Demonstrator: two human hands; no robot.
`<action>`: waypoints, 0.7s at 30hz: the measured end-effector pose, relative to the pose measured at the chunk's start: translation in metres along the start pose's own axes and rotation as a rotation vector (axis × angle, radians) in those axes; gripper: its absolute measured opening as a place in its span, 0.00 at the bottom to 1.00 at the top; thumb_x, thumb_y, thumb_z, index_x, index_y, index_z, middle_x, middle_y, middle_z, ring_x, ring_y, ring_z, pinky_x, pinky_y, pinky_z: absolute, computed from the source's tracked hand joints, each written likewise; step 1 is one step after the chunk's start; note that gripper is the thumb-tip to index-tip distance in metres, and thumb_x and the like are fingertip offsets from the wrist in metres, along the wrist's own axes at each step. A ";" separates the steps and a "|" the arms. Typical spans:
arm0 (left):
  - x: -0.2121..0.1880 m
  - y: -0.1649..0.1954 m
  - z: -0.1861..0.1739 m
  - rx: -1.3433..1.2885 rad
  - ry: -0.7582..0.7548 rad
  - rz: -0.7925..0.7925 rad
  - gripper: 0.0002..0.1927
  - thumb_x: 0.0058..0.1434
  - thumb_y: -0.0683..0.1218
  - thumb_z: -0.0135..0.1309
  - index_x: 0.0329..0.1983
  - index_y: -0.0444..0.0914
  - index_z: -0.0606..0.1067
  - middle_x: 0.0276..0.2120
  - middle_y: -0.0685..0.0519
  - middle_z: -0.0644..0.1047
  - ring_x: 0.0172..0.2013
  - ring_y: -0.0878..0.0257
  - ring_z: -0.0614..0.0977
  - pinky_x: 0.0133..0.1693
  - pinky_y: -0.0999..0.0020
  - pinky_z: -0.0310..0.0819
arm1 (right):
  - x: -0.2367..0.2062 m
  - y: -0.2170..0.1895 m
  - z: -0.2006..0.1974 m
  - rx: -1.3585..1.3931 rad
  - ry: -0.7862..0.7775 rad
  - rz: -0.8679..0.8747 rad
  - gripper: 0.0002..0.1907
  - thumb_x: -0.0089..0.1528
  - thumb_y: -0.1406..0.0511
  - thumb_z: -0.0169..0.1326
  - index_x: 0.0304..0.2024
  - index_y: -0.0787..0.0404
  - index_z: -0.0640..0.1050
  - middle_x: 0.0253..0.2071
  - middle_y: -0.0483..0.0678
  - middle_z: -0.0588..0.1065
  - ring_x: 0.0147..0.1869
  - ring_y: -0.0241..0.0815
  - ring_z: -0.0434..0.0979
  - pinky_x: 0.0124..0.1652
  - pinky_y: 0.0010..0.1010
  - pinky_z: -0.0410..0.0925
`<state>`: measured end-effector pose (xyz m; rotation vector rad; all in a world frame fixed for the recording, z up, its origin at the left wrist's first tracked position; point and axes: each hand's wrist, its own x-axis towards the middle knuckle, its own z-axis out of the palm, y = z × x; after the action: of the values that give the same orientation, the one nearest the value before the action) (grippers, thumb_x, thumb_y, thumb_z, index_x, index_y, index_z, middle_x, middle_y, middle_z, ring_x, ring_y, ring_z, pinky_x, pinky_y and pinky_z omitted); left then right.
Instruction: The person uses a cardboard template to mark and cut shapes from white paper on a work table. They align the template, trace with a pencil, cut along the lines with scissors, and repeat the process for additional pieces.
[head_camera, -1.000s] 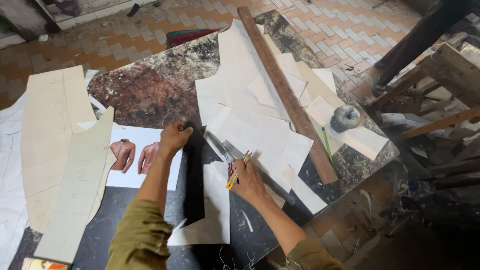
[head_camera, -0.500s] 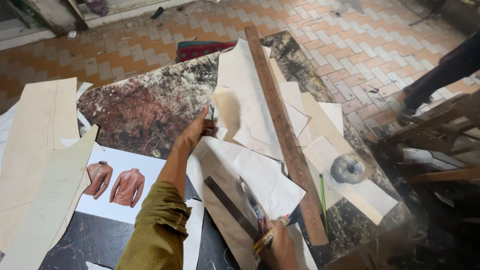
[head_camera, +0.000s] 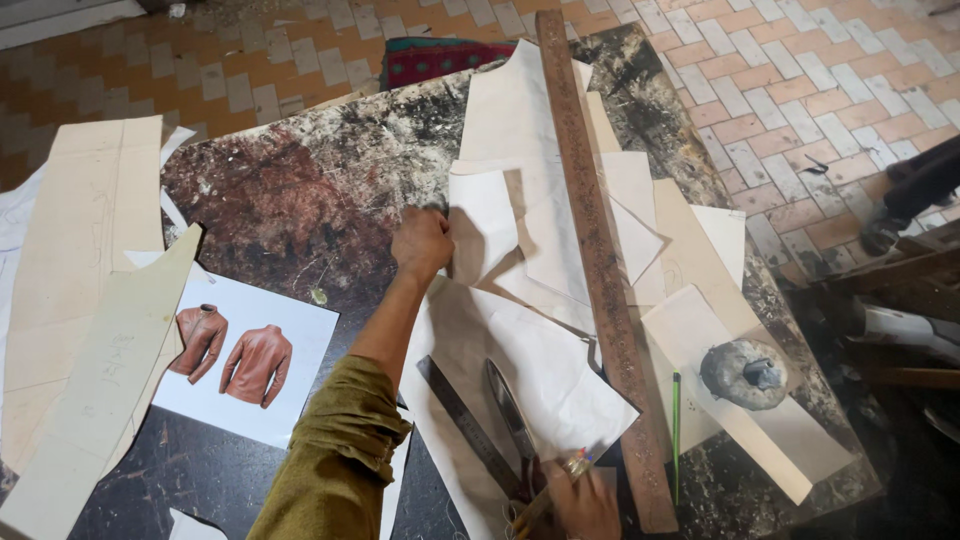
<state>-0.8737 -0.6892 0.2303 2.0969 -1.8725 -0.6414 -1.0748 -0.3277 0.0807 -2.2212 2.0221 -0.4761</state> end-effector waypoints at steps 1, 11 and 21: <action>-0.001 0.003 0.001 0.009 0.011 0.018 0.12 0.54 0.42 0.62 0.43 0.42 0.81 0.49 0.41 0.78 0.47 0.48 0.82 0.48 0.56 0.77 | 0.005 0.004 -0.013 0.057 0.111 0.015 0.26 0.50 0.57 0.68 0.49 0.52 0.76 0.52 0.54 0.76 0.54 0.55 0.79 0.48 0.48 0.71; -0.004 0.010 -0.013 -0.320 -0.054 -0.196 0.18 0.53 0.41 0.58 0.49 0.36 0.76 0.43 0.39 0.81 0.45 0.48 0.86 0.46 0.58 0.81 | 0.089 0.033 -0.080 0.027 0.167 0.387 0.35 0.52 0.58 0.67 0.57 0.66 0.69 0.51 0.64 0.71 0.53 0.65 0.71 0.52 0.52 0.65; 0.007 0.031 -0.030 -0.138 -0.097 -0.217 0.16 0.58 0.53 0.62 0.49 0.49 0.81 0.46 0.53 0.82 0.48 0.55 0.82 0.49 0.57 0.76 | 0.090 0.039 -0.062 0.043 0.204 0.472 0.35 0.51 0.58 0.66 0.57 0.61 0.70 0.51 0.61 0.72 0.54 0.63 0.71 0.54 0.51 0.65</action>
<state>-0.8852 -0.7030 0.2698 2.2319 -1.6080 -0.9088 -1.1245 -0.4121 0.1427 -1.6411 2.5041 -0.6987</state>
